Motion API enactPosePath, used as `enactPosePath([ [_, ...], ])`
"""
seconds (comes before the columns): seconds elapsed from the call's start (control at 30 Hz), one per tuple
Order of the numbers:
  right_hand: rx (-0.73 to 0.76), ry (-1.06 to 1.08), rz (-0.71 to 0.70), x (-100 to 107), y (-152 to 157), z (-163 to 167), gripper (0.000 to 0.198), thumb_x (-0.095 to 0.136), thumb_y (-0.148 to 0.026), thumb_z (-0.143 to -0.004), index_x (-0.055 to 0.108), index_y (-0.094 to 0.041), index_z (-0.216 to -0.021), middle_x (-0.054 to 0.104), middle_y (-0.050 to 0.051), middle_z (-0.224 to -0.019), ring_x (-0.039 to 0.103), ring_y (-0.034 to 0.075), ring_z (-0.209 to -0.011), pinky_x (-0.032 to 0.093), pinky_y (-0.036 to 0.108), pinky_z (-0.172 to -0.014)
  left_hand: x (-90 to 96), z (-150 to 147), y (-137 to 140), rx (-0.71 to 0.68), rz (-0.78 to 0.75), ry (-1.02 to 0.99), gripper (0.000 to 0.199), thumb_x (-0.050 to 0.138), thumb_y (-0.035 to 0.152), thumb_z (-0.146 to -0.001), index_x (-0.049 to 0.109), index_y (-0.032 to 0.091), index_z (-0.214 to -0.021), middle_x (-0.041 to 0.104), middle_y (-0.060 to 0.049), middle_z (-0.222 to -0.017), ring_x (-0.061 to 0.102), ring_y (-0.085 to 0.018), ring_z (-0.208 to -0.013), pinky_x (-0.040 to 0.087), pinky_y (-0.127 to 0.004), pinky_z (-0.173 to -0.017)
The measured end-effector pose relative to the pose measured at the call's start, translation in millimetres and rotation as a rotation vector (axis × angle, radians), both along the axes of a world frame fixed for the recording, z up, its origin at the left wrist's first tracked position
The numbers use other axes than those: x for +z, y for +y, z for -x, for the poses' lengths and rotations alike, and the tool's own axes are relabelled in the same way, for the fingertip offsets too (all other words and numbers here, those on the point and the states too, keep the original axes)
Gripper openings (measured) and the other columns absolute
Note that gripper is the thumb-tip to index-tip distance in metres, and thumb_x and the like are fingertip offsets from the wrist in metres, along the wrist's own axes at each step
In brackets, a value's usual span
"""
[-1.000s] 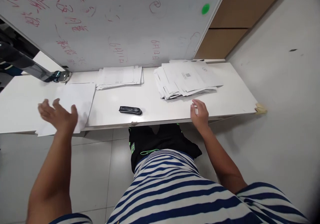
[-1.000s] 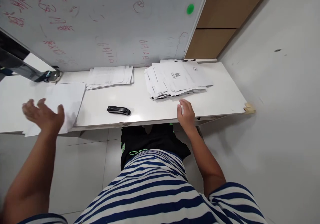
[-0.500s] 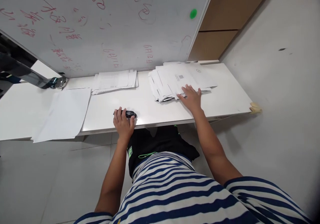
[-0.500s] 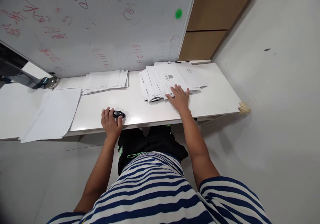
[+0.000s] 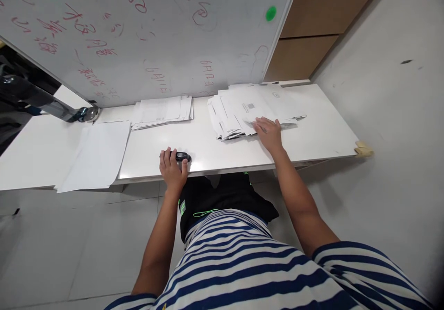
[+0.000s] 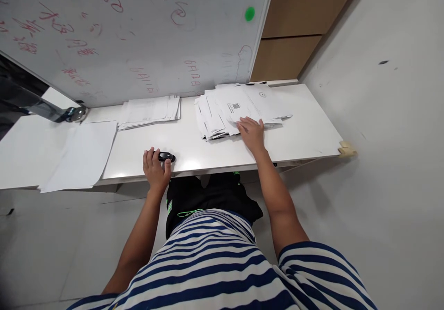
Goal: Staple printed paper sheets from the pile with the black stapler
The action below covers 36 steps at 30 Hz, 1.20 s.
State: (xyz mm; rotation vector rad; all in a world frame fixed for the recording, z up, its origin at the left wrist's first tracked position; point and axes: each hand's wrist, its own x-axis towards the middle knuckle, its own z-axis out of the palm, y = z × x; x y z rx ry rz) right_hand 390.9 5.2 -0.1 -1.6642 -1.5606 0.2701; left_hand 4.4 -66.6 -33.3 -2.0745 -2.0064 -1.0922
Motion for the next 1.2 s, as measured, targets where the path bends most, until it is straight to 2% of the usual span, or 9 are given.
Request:
enactPosePath([
  [0.17, -0.013, 0.232, 0.038, 3, 7, -4, 0.032, 0.057, -0.048, -0.093, 0.077, -0.025, -0.099, 0.076, 0.007, -0.121, 0.061, 0.028, -0.129, 0.004, 0.066, -0.124, 0.5, -1, 0, -0.015, 0.008, -0.029, 0.056, 0.052, 0.046, -0.094, 0.053, 0.015, -0.141, 0.047, -0.020, -0.153, 0.027, -0.034, -0.154, 0.024, -0.052, -0.123],
  [0.3, -0.082, 0.279, 0.007, 4, 10, -2, 0.037, 0.055, -0.055, -0.092, 0.073, -0.022, -0.087, 0.077, 0.002, -0.093, 0.069, 0.025, -0.106, 0.008, 0.062, -0.125, 0.2, -1, 0, -0.002, 0.005, -0.010, 0.056, 0.052, 0.046, -0.094, 0.053, 0.016, -0.141, 0.047, -0.019, -0.154, 0.028, -0.034, -0.153, 0.026, -0.053, -0.122],
  [0.4, -0.129, 0.326, -0.031, 6, 13, -1, 0.044, 0.053, -0.060, -0.092, 0.066, -0.021, -0.078, 0.066, -0.003, -0.072, 0.065, 0.018, -0.083, 0.026, 0.055, -0.121, -1.7, 0, 0, -0.004, -0.010, 0.009, 0.056, 0.052, 0.046, -0.094, 0.052, 0.015, -0.141, 0.048, -0.019, -0.153, 0.029, -0.034, -0.153, 0.027, -0.053, -0.121],
  [0.47, -0.146, 0.419, -0.049, 7, 15, -1, 0.046, 0.054, -0.063, -0.090, 0.064, -0.020, -0.079, 0.060, -0.004, -0.068, 0.060, 0.017, -0.075, 0.045, 0.046, -0.105, -2.6, 1, 1, -0.011, -0.009, 0.010, 0.056, 0.052, 0.045, -0.094, 0.052, 0.015, -0.142, 0.047, -0.020, -0.154, 0.027, -0.034, -0.153, 0.026, -0.053, -0.122],
  [0.53, -0.158, 0.509, -0.061, 10, 17, -1, 0.046, 0.056, -0.065, -0.087, 0.063, -0.019, -0.082, 0.057, -0.003, -0.067, 0.057, 0.016, -0.071, 0.052, 0.037, -0.085, -2.3, 1, 0, -0.014, 0.004, -0.006, 0.057, 0.052, 0.046, -0.094, 0.051, 0.015, -0.142, 0.046, -0.020, -0.155, 0.026, -0.034, -0.154, 0.025, -0.054, -0.122],
  [0.6, -0.178, 0.552, -0.085, 14, 16, 1, 0.045, 0.058, -0.063, -0.086, 0.063, -0.019, -0.082, 0.055, -0.003, -0.067, 0.055, 0.016, -0.069, 0.051, 0.033, -0.075, -1.1, 1, 0, -0.013, 0.020, -0.027, 0.057, 0.052, 0.046, -0.094, 0.051, 0.015, -0.142, 0.045, -0.020, -0.155, 0.025, -0.035, -0.154, 0.024, -0.054, -0.123],
  [0.83, -0.201, 0.590, -0.171, 32, 4, 16, 0.045, 0.070, -0.064, -0.078, 0.056, -0.021, -0.070, 0.047, -0.006, -0.063, 0.047, 0.013, -0.063, 0.045, 0.029, -0.067, -2.4, 2, 0, -0.016, 0.000, -0.014, 0.057, 0.050, 0.047, -0.095, 0.052, 0.014, -0.142, 0.046, -0.020, -0.155, 0.026, -0.035, -0.154, 0.025, -0.053, -0.122],
  [1.0, -0.179, 0.700, -0.123, 29, 2, 25, 0.056, 0.075, -0.071, -0.069, 0.047, -0.023, -0.064, 0.032, -0.009, -0.057, 0.030, 0.009, -0.053, 0.033, 0.026, -0.053, -7.5, 3, 3, 0.000, -0.049, 0.035, 0.057, 0.049, 0.049, -0.096, 0.054, 0.012, -0.140, 0.049, -0.020, -0.153, 0.030, -0.035, -0.152, 0.028, -0.051, -0.121],
  [1.2, -0.138, 0.722, -0.120, 23, 2, 29, 0.062, 0.071, -0.079, -0.067, 0.043, -0.024, -0.062, 0.029, -0.009, -0.057, 0.026, 0.009, -0.052, 0.029, 0.026, -0.049, -5.9, 2, 2, -0.001, -0.058, 0.039, 0.057, 0.048, 0.049, -0.097, 0.054, 0.012, -0.140, 0.050, -0.021, -0.151, 0.032, -0.036, -0.151, 0.029, -0.053, -0.121],
])
